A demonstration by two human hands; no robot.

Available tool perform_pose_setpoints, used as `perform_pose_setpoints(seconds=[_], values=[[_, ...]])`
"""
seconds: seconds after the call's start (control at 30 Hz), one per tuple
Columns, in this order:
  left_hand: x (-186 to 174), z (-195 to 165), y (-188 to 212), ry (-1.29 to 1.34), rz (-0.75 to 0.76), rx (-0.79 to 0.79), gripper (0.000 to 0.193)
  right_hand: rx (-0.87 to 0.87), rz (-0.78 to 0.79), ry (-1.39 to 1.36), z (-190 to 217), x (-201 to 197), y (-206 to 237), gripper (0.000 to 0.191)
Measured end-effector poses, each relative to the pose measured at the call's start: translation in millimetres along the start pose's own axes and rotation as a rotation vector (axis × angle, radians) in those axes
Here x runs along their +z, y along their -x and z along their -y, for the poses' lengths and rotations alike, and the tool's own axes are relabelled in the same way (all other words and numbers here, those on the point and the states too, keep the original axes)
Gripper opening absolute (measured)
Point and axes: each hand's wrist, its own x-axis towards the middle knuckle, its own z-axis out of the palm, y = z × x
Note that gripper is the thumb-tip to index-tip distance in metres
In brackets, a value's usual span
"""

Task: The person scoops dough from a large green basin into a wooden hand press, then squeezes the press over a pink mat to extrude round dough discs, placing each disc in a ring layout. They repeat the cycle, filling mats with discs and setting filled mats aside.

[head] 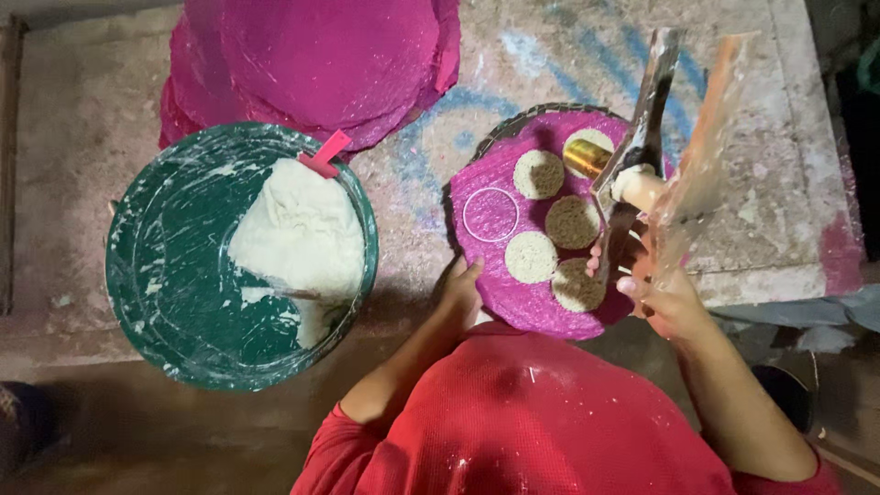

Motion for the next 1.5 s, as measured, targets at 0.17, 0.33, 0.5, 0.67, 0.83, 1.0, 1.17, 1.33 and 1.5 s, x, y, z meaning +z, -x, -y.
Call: perform_pose_setpoints(seconds=[0.17,0.33,0.5,0.67,0.83,1.0,1.17,1.33,1.5], values=[[15,3,14,-0.154,-0.122,-0.351,0.071,0.016,-0.01,0.053,-2,15,8,0.086],[8,-3,20,-0.598,-0.196,0.402,0.112,-0.005,-0.004,0.003,-7,15,22,0.082],[-7,-45,-1,-1.302,-0.004,0.698,0.127,-0.005,-0.068,0.008,-14,6,31,0.084],[10,-54,-17,-1.401,0.069,0.749,0.127,0.002,-0.043,-0.006,-19,0,33,0.083],[19,-67,-13,-1.513,0.106,0.683,0.125,0.031,0.024,0.225,-12,-3,23,0.088],[32,-124,-36,-0.032,0.637,0.231,0.113,0.349,0.329,0.038,-1,4,-3,0.089],[49,-150,-57,0.536,1.056,0.275,0.091,0.805,0.579,0.086,22,10,-45,0.087],[63,-136,-88,0.856,0.872,0.327,0.031,0.985,0.447,0.775,72,5,-94,0.092],[44,-138,-117,0.959,0.903,0.457,0.018,0.885,0.345,1.031,72,38,-127,0.1]])
